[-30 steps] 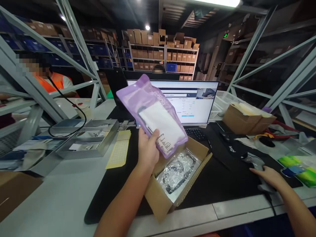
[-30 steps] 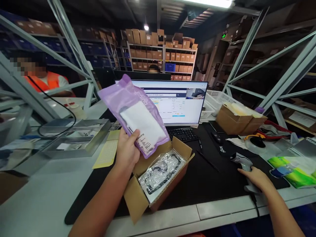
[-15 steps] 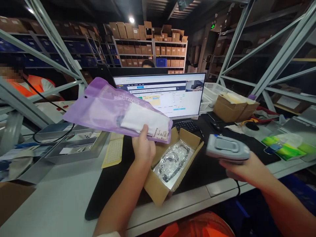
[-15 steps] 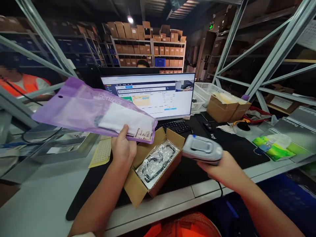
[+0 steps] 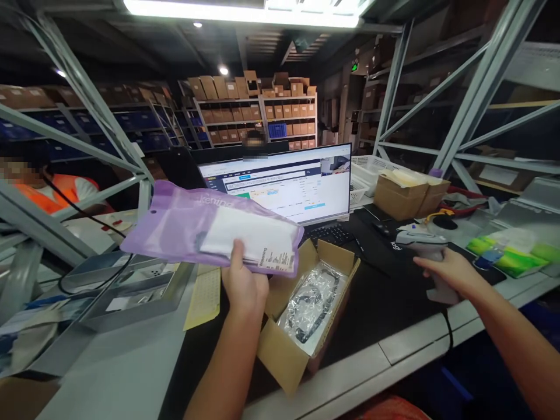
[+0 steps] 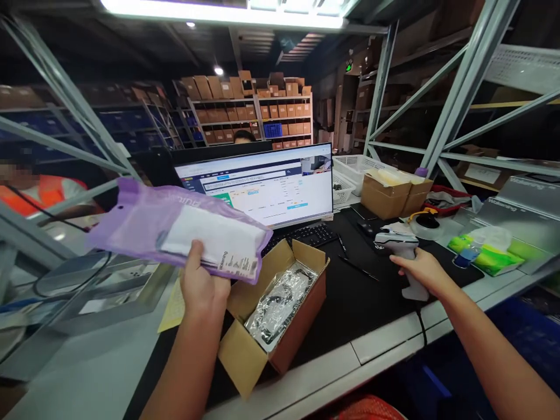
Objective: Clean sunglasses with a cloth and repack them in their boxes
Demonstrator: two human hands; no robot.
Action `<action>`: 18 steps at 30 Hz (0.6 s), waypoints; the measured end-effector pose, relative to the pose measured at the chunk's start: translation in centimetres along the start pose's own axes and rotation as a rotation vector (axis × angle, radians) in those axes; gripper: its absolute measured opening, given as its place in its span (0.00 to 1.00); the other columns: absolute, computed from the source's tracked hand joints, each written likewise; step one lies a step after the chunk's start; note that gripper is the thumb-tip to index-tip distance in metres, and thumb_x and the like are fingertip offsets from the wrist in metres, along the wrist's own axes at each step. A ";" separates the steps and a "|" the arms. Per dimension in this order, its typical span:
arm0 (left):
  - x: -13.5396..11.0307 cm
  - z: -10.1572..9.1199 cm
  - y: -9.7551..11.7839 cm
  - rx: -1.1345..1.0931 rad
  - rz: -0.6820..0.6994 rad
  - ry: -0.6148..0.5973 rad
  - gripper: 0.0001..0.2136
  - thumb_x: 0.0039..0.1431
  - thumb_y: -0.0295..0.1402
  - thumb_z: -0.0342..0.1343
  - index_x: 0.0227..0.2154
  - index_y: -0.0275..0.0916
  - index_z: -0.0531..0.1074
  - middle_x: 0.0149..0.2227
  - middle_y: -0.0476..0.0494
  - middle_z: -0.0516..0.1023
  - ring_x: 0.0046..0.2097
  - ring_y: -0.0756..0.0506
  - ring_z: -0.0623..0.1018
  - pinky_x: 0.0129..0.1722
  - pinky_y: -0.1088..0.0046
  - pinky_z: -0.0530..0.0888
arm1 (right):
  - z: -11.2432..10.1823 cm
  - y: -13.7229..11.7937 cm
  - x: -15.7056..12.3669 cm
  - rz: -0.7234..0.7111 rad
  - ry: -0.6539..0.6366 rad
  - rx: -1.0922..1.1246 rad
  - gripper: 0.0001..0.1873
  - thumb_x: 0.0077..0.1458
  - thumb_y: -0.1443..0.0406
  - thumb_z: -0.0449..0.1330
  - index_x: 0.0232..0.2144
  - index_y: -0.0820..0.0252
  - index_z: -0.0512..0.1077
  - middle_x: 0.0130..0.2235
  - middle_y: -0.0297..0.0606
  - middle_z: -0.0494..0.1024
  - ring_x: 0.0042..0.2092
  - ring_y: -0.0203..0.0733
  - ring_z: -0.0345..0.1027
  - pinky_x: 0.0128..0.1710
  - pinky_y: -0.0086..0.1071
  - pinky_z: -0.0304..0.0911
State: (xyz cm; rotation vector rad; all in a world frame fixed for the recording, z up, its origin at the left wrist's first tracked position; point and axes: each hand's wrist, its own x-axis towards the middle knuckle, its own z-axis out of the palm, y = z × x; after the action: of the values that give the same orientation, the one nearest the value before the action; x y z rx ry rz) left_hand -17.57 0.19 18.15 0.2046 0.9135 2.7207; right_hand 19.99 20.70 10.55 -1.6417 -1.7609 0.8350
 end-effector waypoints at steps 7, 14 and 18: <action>-0.2 -0.4 0.7 0.323 -0.331 -0.156 0.12 0.56 0.25 0.62 0.44 0.35 0.76 0.38 0.41 0.84 0.37 0.45 0.84 0.42 0.69 0.82 | 1.0 8.2 5.8 0.124 0.116 -0.143 0.19 0.50 0.50 0.63 0.25 0.61 0.75 0.34 0.56 0.81 0.46 0.66 0.76 0.43 0.50 0.71; -2.2 -1.4 0.5 0.513 -0.662 -0.603 0.21 0.41 0.32 0.72 0.40 0.35 0.76 0.31 0.41 0.83 0.27 0.43 0.81 0.27 0.68 0.80 | 3.9 -1.5 -2.1 -0.451 0.006 0.179 0.23 0.58 0.47 0.57 0.39 0.59 0.80 0.44 0.46 0.81 0.49 0.54 0.74 0.54 0.48 0.66; -3.2 -1.9 0.1 0.484 -0.616 -0.807 0.26 0.43 0.36 0.74 0.46 0.36 0.77 0.39 0.35 0.84 0.36 0.39 0.84 0.37 0.65 0.82 | 5.0 -10.5 -8.8 -0.659 -0.584 0.598 0.33 0.57 0.46 0.63 0.59 0.56 0.71 0.53 0.46 0.79 0.53 0.50 0.73 0.54 0.43 0.68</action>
State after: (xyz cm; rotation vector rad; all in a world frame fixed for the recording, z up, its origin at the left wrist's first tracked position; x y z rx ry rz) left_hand -14.98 -1.93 16.54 0.8663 1.0966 1.5918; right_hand 10.10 11.19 15.46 -0.3968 -1.9631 1.3999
